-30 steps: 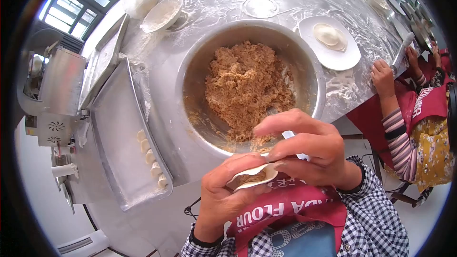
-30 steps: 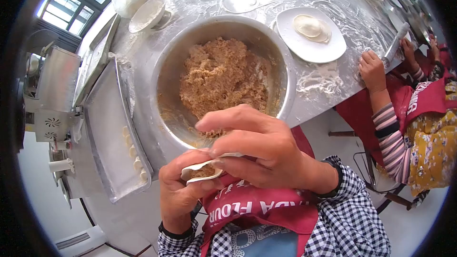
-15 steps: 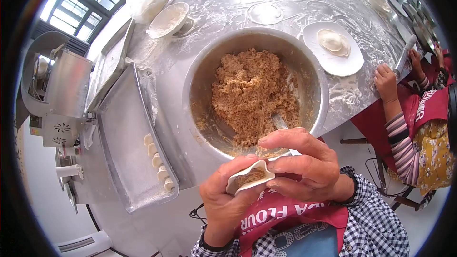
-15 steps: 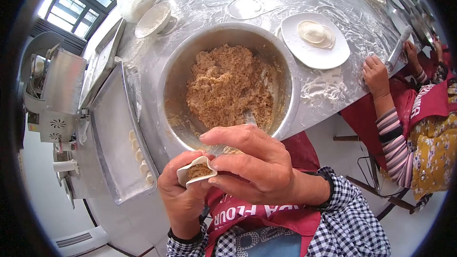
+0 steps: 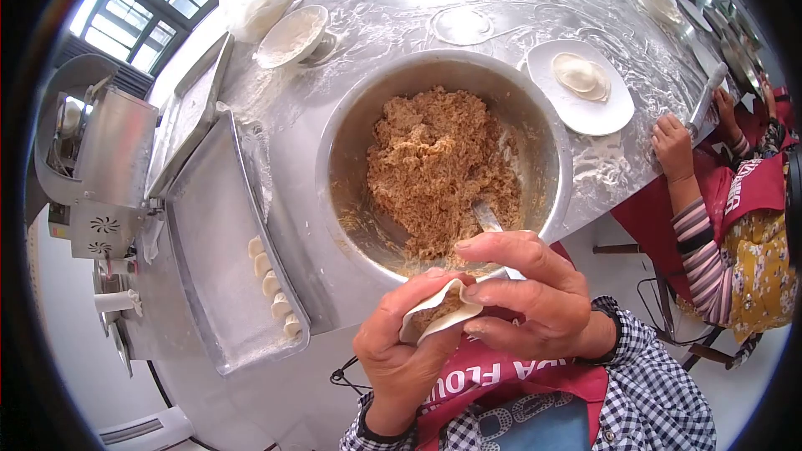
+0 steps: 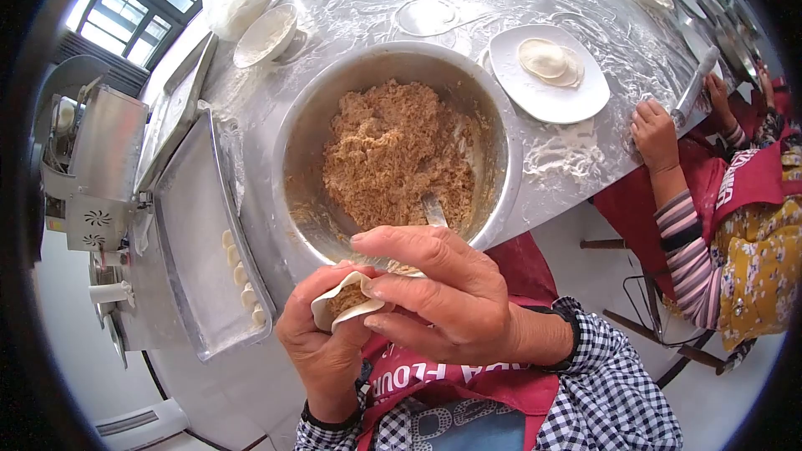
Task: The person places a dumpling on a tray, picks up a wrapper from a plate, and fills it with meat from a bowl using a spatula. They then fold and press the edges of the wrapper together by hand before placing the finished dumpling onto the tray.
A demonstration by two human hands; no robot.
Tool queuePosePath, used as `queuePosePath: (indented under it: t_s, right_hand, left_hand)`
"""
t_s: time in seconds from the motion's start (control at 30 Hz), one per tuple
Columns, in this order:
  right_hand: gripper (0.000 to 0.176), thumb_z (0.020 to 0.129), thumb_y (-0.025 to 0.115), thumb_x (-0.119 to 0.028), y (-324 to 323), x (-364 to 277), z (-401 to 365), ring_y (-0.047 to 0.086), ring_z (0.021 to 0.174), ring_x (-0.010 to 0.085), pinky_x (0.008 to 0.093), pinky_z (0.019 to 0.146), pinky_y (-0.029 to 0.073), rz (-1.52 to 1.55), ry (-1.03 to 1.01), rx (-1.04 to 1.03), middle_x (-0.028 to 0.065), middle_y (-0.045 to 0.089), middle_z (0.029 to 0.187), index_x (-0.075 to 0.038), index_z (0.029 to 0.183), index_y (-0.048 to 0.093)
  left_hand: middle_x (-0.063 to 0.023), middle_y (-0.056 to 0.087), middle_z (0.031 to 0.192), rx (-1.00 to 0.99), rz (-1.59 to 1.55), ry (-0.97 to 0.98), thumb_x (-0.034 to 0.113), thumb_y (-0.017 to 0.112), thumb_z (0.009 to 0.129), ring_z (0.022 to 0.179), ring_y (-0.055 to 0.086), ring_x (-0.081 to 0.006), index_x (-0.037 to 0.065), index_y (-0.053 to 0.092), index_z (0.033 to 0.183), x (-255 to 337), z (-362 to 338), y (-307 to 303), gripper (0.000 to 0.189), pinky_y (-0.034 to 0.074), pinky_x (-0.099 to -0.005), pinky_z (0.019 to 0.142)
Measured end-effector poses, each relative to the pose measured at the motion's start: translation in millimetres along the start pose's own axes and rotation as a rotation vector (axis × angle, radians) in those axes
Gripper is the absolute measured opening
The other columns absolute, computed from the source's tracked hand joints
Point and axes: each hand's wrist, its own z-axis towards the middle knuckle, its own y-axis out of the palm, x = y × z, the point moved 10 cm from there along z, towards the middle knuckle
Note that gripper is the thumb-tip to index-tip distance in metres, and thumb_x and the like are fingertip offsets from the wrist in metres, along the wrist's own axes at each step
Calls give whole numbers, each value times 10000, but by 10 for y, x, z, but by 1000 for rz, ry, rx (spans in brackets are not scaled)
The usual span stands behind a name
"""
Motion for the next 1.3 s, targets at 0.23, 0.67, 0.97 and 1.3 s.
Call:
queuePosePath:
  t_s: [0.23, 0.67, 0.97, 1.3]
  right_hand:
    - [283, 625, 718, -52, 65, -7, 7, 600, 907, 311, 344, 712, 504, -14, 16, -21, 218, 572, 1060, 22, 859, 579]
    - [249, 636, 711, -40, 67, -19, 10, 603, 888, 294, 339, 717, 502, -20, -5, 1, 196, 575, 1049, 11, 848, 591]
    - [267, 620, 727, -46, 3, -6, -4, 607, 879, 289, 332, 710, 501, -39, 4, 80, 193, 579, 1043, -6, 842, 586]
    - [280, 633, 713, -64, 10, -47, -5, 592, 895, 283, 349, 720, 496, -63, -100, -36, 153, 588, 1014, 10, 880, 605]
  left_hand:
    - [-164, 631, 987, 3, 29, 76, -90, 650, 706, 912, 626, -223, -10, 540, 1088, 58, 30, 33, 406, 501, -298, 792]
    - [-136, 630, 989, 9, -22, -17, -108, 598, 696, 918, 612, -189, -2, 545, 1067, -41, -6, 10, 390, 487, -281, 798]
    - [-110, 625, 989, 44, -63, -77, -92, 570, 715, 919, 597, -166, 0, 532, 1078, -78, -27, 53, 376, 471, -273, 817]
    - [-111, 606, 1003, 44, -129, -116, -70, 592, 749, 905, 596, -163, -2, 524, 1073, -237, -95, 100, 338, 480, -271, 783]
